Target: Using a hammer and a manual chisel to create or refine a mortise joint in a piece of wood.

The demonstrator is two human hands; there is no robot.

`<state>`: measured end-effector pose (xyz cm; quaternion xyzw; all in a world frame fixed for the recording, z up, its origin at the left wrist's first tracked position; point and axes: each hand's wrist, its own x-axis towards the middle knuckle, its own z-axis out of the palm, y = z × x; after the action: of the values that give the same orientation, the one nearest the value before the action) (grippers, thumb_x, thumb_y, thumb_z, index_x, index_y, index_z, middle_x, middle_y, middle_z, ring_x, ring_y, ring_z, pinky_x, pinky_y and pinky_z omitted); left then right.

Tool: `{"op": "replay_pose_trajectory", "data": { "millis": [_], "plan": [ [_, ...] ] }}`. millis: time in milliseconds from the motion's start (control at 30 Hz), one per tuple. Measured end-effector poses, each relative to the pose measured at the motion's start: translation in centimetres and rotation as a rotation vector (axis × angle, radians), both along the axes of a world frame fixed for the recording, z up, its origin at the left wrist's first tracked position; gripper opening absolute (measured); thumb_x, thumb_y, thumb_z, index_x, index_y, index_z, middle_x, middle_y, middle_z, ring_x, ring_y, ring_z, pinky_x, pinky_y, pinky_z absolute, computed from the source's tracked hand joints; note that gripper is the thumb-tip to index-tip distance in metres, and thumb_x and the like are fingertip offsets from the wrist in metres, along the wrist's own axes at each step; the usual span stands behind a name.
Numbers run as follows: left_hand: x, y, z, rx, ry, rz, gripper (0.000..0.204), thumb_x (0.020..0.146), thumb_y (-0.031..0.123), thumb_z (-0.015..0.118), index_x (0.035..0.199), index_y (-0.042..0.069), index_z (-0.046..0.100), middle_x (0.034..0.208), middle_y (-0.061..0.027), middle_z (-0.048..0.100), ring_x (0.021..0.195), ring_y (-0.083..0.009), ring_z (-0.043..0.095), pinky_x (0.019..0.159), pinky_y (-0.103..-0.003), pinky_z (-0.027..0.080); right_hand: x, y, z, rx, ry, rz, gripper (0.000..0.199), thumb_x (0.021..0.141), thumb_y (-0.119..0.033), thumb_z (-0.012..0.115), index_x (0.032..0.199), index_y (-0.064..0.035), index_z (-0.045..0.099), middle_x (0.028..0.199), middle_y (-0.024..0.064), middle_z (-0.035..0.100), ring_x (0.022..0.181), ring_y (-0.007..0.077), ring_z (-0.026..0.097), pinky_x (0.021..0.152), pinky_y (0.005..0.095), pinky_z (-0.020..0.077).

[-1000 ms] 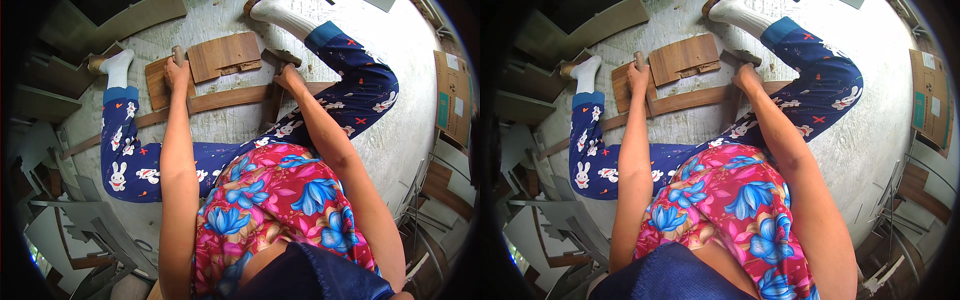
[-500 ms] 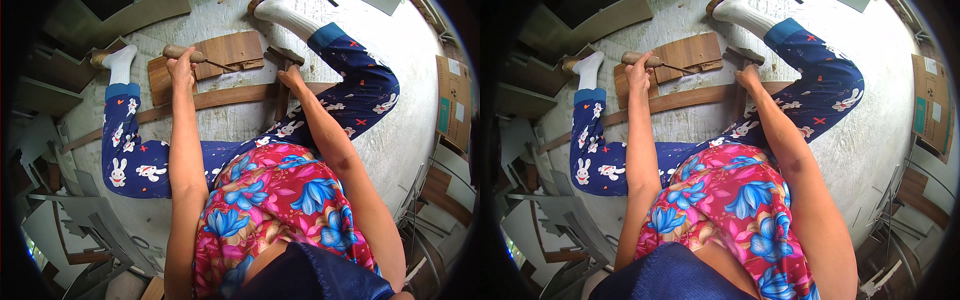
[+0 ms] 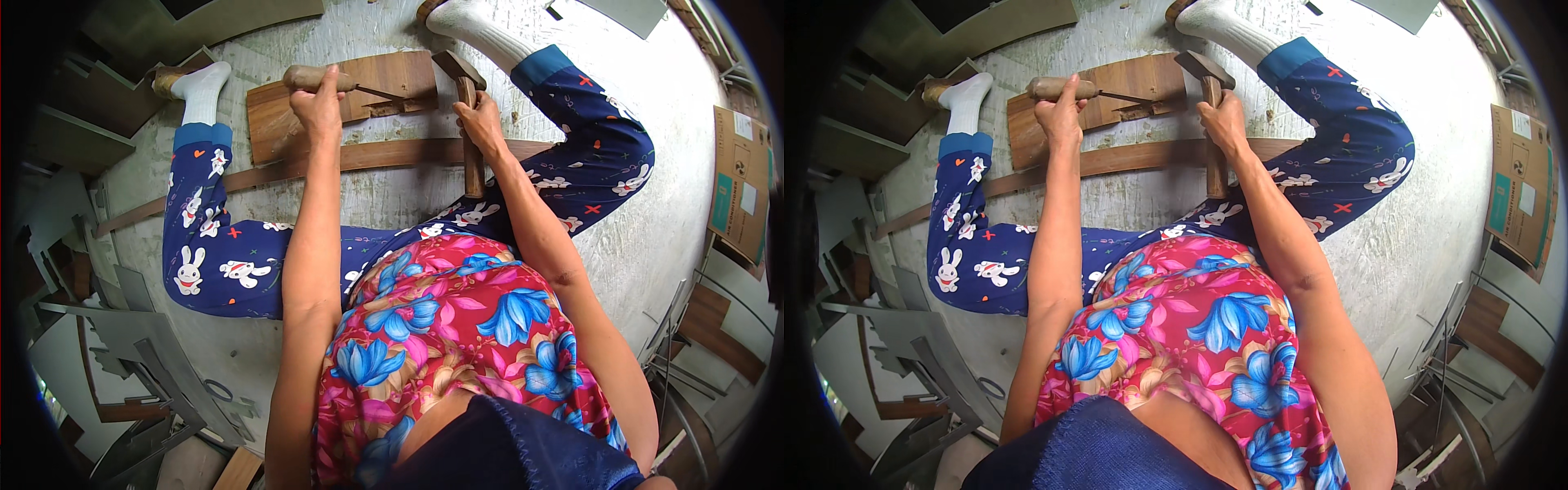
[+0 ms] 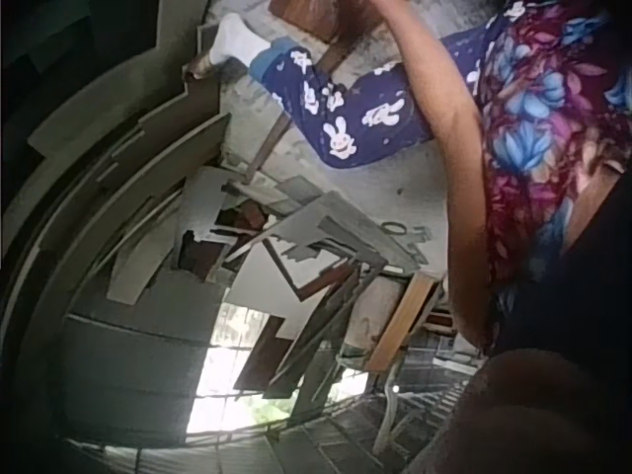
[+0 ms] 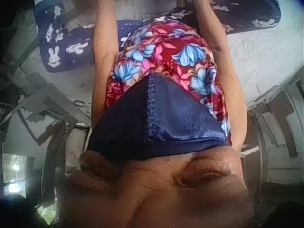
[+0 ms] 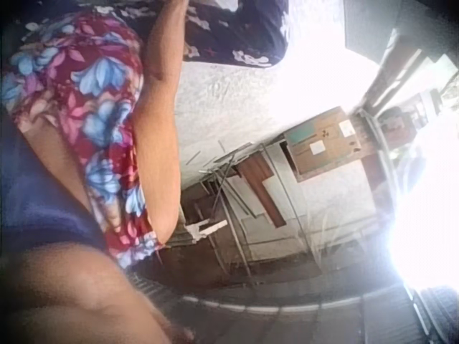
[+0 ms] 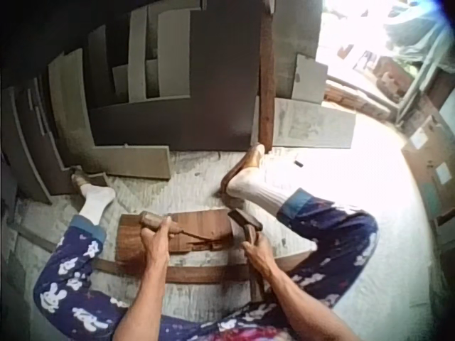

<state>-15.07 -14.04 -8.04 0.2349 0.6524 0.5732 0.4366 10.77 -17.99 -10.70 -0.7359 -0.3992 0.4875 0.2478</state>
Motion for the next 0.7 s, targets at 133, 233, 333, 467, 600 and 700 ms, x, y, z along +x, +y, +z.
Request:
{"op": "replay_pose_trajectory", "data": {
  "millis": [133,233,333,467,600,700],
  "plan": [
    [2.3,0.3,0.6,0.092,0.251,-0.128,0.019,0.079,0.016,0.077,0.080,0.002,0.065,0.075,-0.0049,0.065,0.060,-0.0101,0.060,0.050,-0.024,0.050,-0.2,0.0,1.3,0.101,0.017,0.050,0.033,0.082,-0.018,0.064,0.104,0.0051,0.055,0.068,0.0055,0.058,0.056,0.0124,0.057,0.051,0.0272,0.0468],
    [3.4,0.7,0.7,0.138,0.357,-0.175,0.020,0.079,0.017,0.078,0.076,0.001,0.066,0.070,-0.0026,0.064,0.058,-0.0082,0.057,0.051,-0.024,0.049,-0.2,-0.1,1.9,0.178,0.028,0.066,0.035,0.080,-0.017,0.064,0.105,0.0054,0.055,0.069,0.0074,0.058,0.057,0.0144,0.058,0.052,0.0295,0.0477],
    [4.7,1.5,1.5,0.084,0.550,-0.275,0.023,0.077,0.019,0.079,0.075,0.001,0.066,0.070,-0.0028,0.065,0.061,-0.0113,0.059,0.060,-0.030,0.049,0.0,-0.1,2.8,0.240,0.101,0.046,0.039,0.079,-0.016,0.064,0.109,0.0051,0.053,0.070,0.0085,0.059,0.058,0.0153,0.058,0.052,0.0305,0.0481],
    [6.0,2.4,2.2,0.130,0.583,-0.254,0.033,0.072,0.027,0.082,0.075,-0.001,0.063,0.071,-0.0108,0.067,0.063,-0.0189,0.062,0.064,-0.034,0.049,-0.5,0.1,6.6,0.291,0.343,0.036,0.038,0.086,-0.010,0.061,0.119,0.0018,0.047,0.074,0.0046,0.057,0.057,0.0097,0.054,0.050,0.0244,0.0455],
    [7.3,2.8,3.1,0.219,0.614,-0.254,0.039,0.070,0.028,0.083,0.084,0.000,0.060,0.073,-0.0105,0.065,0.066,-0.0241,0.062,0.065,-0.035,0.050,-0.3,0.8,10.9,0.491,0.592,0.091,0.031,0.090,-0.005,0.056,0.120,0.0002,0.048,0.081,0.0058,0.061,0.062,0.0101,0.057,0.054,0.0239,0.0475],
    [7.7,2.8,3.4,0.229,0.618,-0.276,0.041,0.069,0.027,0.084,0.087,0.002,0.056,0.073,-0.0099,0.064,0.065,-0.0241,0.062,0.066,-0.036,0.050,0.7,1.8,13.7,0.478,0.550,0.217,0.033,0.090,-0.007,0.055,0.121,0.0007,0.050,0.088,0.0073,0.065,0.071,0.0118,0.061,0.060,0.0259,0.0519]
  ]
}}
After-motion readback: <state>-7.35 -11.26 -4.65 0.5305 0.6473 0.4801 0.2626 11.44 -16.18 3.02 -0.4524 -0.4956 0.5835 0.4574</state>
